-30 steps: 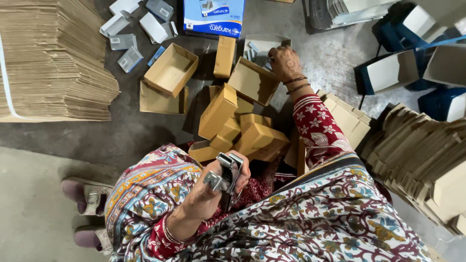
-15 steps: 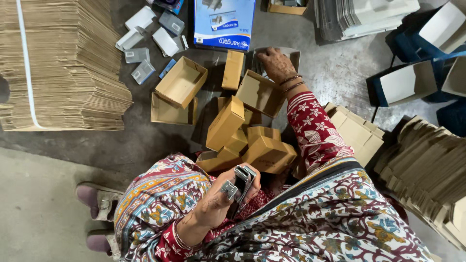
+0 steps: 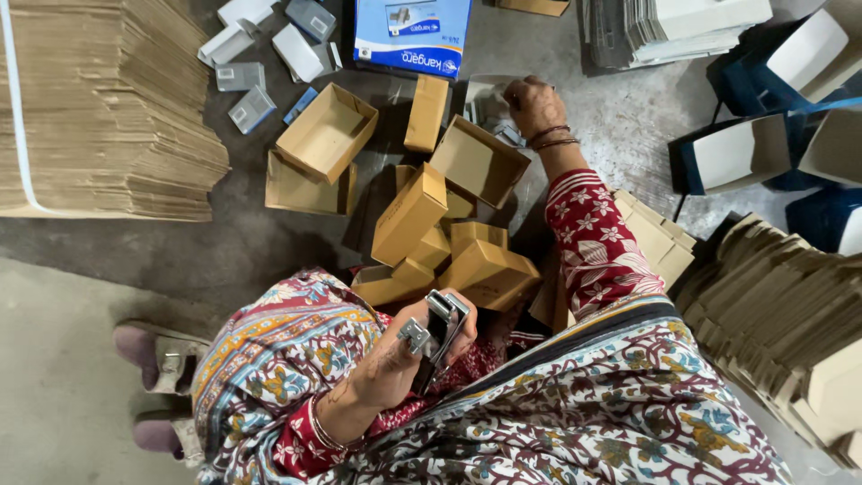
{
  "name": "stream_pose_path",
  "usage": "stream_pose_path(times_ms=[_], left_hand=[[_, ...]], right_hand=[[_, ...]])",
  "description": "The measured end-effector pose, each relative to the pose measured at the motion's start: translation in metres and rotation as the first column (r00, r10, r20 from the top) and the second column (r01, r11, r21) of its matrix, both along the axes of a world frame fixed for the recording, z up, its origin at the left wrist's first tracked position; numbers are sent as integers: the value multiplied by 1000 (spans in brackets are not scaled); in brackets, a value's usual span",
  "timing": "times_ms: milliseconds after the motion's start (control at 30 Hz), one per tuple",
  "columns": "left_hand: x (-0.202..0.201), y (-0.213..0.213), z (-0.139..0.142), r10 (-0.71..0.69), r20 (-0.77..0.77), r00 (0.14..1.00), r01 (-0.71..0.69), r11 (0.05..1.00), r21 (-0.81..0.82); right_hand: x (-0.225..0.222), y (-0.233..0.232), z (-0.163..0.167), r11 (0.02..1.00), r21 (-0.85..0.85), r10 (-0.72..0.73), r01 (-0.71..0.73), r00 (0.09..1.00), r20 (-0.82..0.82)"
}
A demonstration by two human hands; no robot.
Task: The person folds flat cardboard sheets into small rectangular boxes and secures the seams using a handheld stapler. The person repeatedly picks up a flat sheet, folds the sides, and staples the edges to form a finished box, placing completed units into a growing pile.
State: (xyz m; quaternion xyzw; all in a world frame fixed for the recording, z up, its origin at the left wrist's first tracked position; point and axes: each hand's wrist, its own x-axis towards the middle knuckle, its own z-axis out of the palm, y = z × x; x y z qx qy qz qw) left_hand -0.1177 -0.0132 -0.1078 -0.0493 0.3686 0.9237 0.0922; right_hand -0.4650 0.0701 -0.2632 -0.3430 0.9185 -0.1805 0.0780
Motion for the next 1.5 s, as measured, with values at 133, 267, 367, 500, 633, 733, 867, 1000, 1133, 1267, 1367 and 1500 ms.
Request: stream_pose_path(times_ms=[133,267,367,500,633,733,867,1000,1133,1267,1367,1500], left_hand=[[17,11,-3,-20,-22,1000,18,998,-68],[28,17,-1,-28,-40,999,25,996,-82],[30,22,1,-24,-49,999,20,997,-79],[36,40,1,28,-30,999,-31,995,-100],[55,59,-4,63,-64,996,-70,992,-109],[74,76,-7,112,-138,984,-123,990,-72],[106,94,11,201,-133,971,-192,978,77],[157,102,70,259,-461,849,-369,915,-165],[203,101,128,-21,-882,471,-828,333,-451],[220,113,152,25,-877,479,-871,133,-472],[236,129,164,63,-895,442,-892,132,-431],[250,187,161,243,-803,544,-824,337,-456]], right_hand=[[11,27,-5,999,48,12,-11,1000,-13],[8,47,-15,919,394,54,2,990,-131],[2,73,-21,843,533,-15,66,995,-101],[6,126,-14,837,527,-116,148,989,-93],[26,168,6,909,355,-198,218,976,-92],[49,190,26,975,91,-190,202,973,-133],[96,209,57,968,-225,-156,112,969,-192],[161,232,101,912,-409,-119,22,970,-214],[224,253,138,873,-476,-202,106,967,-155],[290,291,150,776,-548,-269,311,950,158],[302,298,174,794,-574,-292,203,954,-67],[352,345,175,600,-741,-194,302,953,231]])
